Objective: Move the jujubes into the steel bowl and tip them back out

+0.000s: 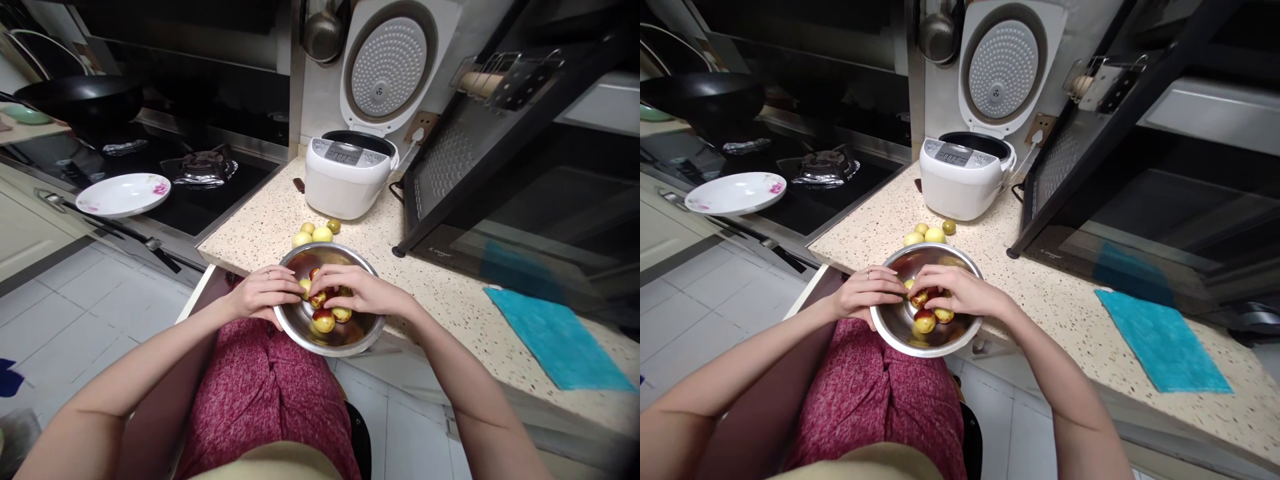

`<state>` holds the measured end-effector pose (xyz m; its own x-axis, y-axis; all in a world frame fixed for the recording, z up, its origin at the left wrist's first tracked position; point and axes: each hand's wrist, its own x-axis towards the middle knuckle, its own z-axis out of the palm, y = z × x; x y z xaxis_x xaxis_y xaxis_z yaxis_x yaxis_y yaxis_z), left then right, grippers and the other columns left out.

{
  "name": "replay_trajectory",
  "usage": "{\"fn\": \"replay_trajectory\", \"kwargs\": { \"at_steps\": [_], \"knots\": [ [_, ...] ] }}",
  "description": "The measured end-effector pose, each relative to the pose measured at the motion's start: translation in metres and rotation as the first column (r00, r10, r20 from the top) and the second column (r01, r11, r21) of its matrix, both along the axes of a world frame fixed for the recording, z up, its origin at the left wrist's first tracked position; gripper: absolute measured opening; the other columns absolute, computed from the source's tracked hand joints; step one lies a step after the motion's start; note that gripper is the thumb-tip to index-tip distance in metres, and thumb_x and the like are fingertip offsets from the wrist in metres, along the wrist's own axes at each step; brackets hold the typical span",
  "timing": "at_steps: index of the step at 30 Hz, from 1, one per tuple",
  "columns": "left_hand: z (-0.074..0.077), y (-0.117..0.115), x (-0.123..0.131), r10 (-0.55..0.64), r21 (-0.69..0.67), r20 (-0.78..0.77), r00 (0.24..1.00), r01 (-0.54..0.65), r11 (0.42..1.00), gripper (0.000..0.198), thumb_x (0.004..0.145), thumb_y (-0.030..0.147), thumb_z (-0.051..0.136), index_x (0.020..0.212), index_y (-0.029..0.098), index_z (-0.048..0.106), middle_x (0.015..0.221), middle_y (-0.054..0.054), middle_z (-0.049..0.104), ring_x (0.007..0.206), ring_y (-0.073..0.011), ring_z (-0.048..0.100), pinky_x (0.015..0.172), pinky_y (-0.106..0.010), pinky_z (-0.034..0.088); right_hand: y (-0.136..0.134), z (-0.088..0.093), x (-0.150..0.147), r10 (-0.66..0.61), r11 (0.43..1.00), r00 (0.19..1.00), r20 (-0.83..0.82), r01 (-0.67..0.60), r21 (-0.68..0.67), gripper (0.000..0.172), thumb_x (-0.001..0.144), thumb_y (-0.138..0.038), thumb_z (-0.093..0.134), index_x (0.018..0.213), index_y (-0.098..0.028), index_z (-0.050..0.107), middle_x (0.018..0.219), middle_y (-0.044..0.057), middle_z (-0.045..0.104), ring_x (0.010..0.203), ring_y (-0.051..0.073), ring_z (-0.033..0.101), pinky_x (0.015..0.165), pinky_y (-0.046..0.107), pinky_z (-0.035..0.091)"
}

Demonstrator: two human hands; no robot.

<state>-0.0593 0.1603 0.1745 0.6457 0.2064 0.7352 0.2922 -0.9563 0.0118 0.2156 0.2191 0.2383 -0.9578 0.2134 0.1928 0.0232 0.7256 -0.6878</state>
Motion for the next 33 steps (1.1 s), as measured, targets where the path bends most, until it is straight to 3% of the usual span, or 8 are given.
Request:
{"fn": "replay_trajectory", "kwargs": {
  "at_steps": [9, 16, 22, 25, 29, 33],
  "knots": [
    [0.001, -0.001, 0.0, 0.007, -0.009, -0.009, 1.0, -0.007, 1.0, 0.036, 0.105, 0.045, 0.055, 0.111, 0.014, 0.072, 0.109, -0.012, 0.081, 0.105, -0.0216, 0.077, 0.1, -0.04, 0.062, 0.002, -0.004, -0.002, 0.015, 1.0, 1.0, -0.018, -0.014, 0.01, 0.009, 0.099, -0.018, 0.067, 0.102, -0.019, 0.076, 0.112, 0.007, 0.071, 0.106, 0.02, 0.068, 0.098, 0.038, 0.053],
    [0.0, 0.0, -0.001, 0.0, -0.001, -0.007, 1.0, 0.0, 1.0, 0.038, 0.105, 0.045, 0.054, 0.109, 0.013, 0.072, 0.108, -0.012, 0.081, 0.105, -0.022, 0.077, 0.1, -0.04, 0.062, 0.002, -0.005, -0.001, 0.007, 1.0, 0.999, -0.037, -0.007, 0.007, 0.009, 0.098, -0.019, 0.069, 0.103, -0.019, 0.077, 0.11, 0.007, 0.072, 0.105, 0.02, 0.068, 0.097, 0.038, 0.054],
    [-0.003, 0.0, -0.002, 0.003, -0.007, -0.006, 1.0, -0.003, 1.0, 0.036, 0.105, 0.046, 0.055, 0.112, 0.015, 0.072, 0.11, -0.011, 0.081, 0.106, -0.0218, 0.077, 0.101, -0.041, 0.063, 0.003, -0.002, -0.001, -0.159, 0.986, 0.964, -0.215, 0.167, 0.018, 0.008, 0.098, -0.024, 0.069, 0.101, -0.022, 0.077, 0.104, 0.005, 0.074, 0.099, 0.019, 0.07, 0.091, 0.038, 0.057],
    [-0.003, 0.0, -0.001, 0.002, -0.005, -0.006, 1.0, -0.002, 1.0, 0.037, 0.105, 0.046, 0.055, 0.111, 0.014, 0.072, 0.11, -0.011, 0.081, 0.107, -0.0222, 0.077, 0.101, -0.041, 0.063, 0.011, -0.003, 0.0, -0.32, 0.935, 0.889, -0.329, 0.351, 0.041, 0.009, 0.098, -0.023, 0.068, 0.097, -0.023, 0.076, 0.1, 0.005, 0.075, 0.096, 0.021, 0.07, 0.091, 0.041, 0.057],
    [-0.001, 0.0, -0.002, 0.001, -0.013, -0.015, 1.0, -0.001, 1.0, 0.036, 0.105, 0.047, 0.054, 0.112, 0.016, 0.072, 0.111, -0.01, 0.081, 0.107, -0.0212, 0.077, 0.101, -0.041, 0.063, 0.034, -0.012, 0.008, -0.494, 0.798, 0.745, -0.448, 0.593, 0.107, 0.011, 0.098, -0.023, 0.064, 0.099, -0.023, 0.075, 0.101, 0.006, 0.075, 0.098, 0.023, 0.069, 0.09, 0.042, 0.056],
    [-0.002, 0.0, -0.003, -0.001, -0.016, -0.027, 1.0, 0.001, 1.0, 0.036, 0.105, 0.046, 0.054, 0.113, 0.016, 0.071, 0.113, -0.01, 0.081, 0.11, -0.0219, 0.076, 0.102, -0.042, 0.062, 0.058, -0.025, 0.017, -0.557, 0.713, 0.709, -0.433, 0.675, 0.19, 0.018, 0.1, -0.024, 0.057, 0.109, -0.023, 0.072, 0.109, 0.009, 0.072, 0.103, 0.026, 0.068, 0.086, 0.042, 0.058]
  ]
}}
